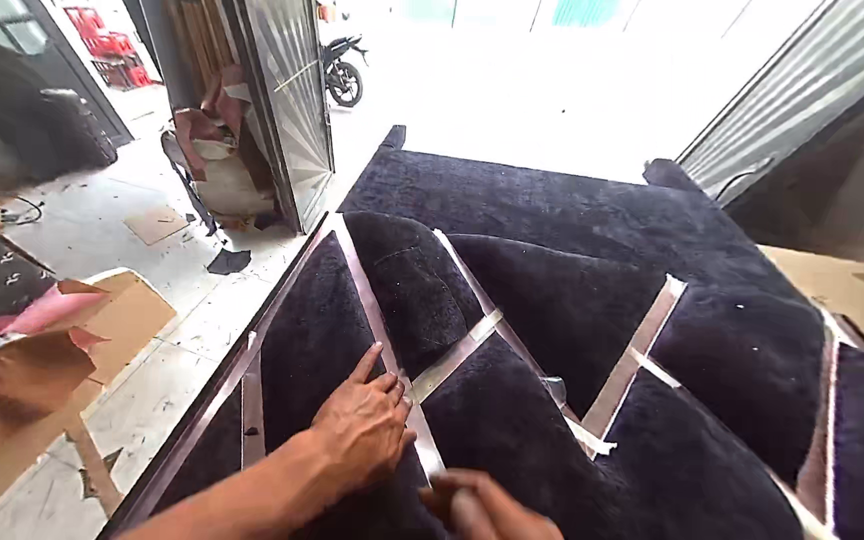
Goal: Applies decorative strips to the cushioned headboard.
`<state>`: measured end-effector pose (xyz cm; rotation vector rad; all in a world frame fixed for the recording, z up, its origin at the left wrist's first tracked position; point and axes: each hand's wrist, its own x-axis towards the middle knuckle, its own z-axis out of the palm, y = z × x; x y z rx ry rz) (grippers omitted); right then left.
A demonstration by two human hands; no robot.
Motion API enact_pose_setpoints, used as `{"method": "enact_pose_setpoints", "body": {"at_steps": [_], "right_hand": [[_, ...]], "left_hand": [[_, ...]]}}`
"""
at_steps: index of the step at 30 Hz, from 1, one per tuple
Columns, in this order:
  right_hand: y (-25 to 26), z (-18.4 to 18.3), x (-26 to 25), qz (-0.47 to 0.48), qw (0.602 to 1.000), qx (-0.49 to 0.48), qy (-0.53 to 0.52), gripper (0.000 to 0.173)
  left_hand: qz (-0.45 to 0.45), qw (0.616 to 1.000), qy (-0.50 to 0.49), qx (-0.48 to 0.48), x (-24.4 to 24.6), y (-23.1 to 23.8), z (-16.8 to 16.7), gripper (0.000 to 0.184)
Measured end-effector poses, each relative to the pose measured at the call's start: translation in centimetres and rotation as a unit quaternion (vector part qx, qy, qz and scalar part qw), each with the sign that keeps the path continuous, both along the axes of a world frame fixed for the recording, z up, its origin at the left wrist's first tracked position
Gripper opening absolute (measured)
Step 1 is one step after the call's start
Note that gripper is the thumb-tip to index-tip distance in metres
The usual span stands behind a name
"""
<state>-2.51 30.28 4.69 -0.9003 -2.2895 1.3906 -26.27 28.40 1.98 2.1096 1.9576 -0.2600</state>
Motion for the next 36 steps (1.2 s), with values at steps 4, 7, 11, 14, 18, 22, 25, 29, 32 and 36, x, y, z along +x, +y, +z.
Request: {"method": "enact_pose_setpoints", "body": {"at_steps": [4, 7, 11, 14, 18, 22, 25, 29, 32, 36], "right_hand": [[1.7, -3.0, -9.0, -0.125, 0.854, -0.258, 0.434, 0.040], [2.9, -6.2, -12.6, -0.151, 0.883, -0.237, 0.376, 0.049], [4.5, -5.2, -14.0, -0.167, 0.915, -0.231, 0.286, 0.049], [5.5, -2.0, -15.4, -0.079, 0.891, -0.220, 0.389, 0.049], [6.4, -0.6, -17.6, -0.034, 0.874, -0.207, 0.438, 0.044], [7.2, -7.4, -17.6, -0.064, 0.932, -0.091, 0.345, 0.045], [7.3, -8.3, -18.6, -0.132, 0.953, -0.053, 0.269, 0.046], [7.0, -3.2, -19.4, -0.084, 0.933, -0.113, 0.330, 0.046], [7.0, -6.8, -18.7, -0.091, 0.928, -0.087, 0.351, 0.045], [7.1, -7.6, -19.2, -0.138, 0.949, -0.050, 0.279, 0.045]], "left_hand": [[-0.066, 0.997, -0.019, 0.016, -2.8, 1.7, 1.2, 0.034], [-0.099, 0.995, -0.021, 0.016, -4.0, 2.4, 2.4, 0.017], [-0.112, 0.989, -0.093, 0.008, -5.7, 3.2, 2.9, 0.014], [-0.050, 0.977, -0.180, 0.108, -8.1, 3.7, 1.4, 0.014], [0.053, 0.977, -0.103, 0.178, -9.8, 5.2, 0.2, 0.017], [0.003, 0.987, -0.080, 0.139, -10.8, 6.1, 0.6, 0.021], [-0.008, 0.989, -0.069, 0.132, -11.0, 6.0, 0.7, 0.021], [-0.010, 0.989, -0.062, 0.132, -11.1, 5.8, 1.2, 0.020], [-0.006, 0.989, -0.073, 0.125, -11.0, 6.0, 0.9, 0.019], [0.001, 0.988, -0.070, 0.135, -10.2, 5.6, 0.9, 0.022]]}}
